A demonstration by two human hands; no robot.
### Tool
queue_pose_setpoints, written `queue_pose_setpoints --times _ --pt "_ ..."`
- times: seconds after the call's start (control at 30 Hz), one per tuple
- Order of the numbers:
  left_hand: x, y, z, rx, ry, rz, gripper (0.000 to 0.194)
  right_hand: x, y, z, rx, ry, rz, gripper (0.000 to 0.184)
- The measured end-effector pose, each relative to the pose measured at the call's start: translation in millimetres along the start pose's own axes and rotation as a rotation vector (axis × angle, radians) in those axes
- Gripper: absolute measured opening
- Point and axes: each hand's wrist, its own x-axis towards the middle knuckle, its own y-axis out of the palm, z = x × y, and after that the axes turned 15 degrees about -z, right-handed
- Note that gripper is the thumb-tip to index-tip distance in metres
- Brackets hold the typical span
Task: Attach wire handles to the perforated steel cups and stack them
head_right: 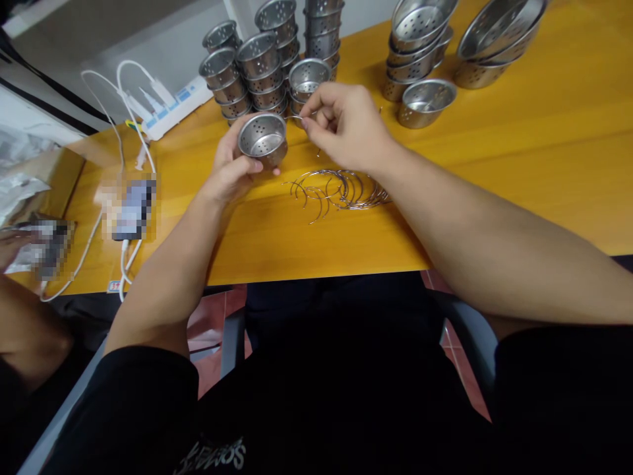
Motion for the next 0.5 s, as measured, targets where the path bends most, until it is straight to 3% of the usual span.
queue_pose_setpoints --times 0.07,0.27,0.5 --pt "1.5 -0.1 1.6 0.016 -0.007 -0.022 0.098 -0.6 -0.3 0.0 -0.001 0.006 0.004 0.046" --pt "9.1 -4.9 16.9 0.138 0.121 -0.037 0.127 -1.4 -0.6 -1.3 -0.034 0.001 0.009 0.036" --pt "10.6 -6.0 12.6 0.151 0.103 -0.027 0.126 -2.0 -0.5 -1.9 -0.062 -0.003 0.014 0.028"
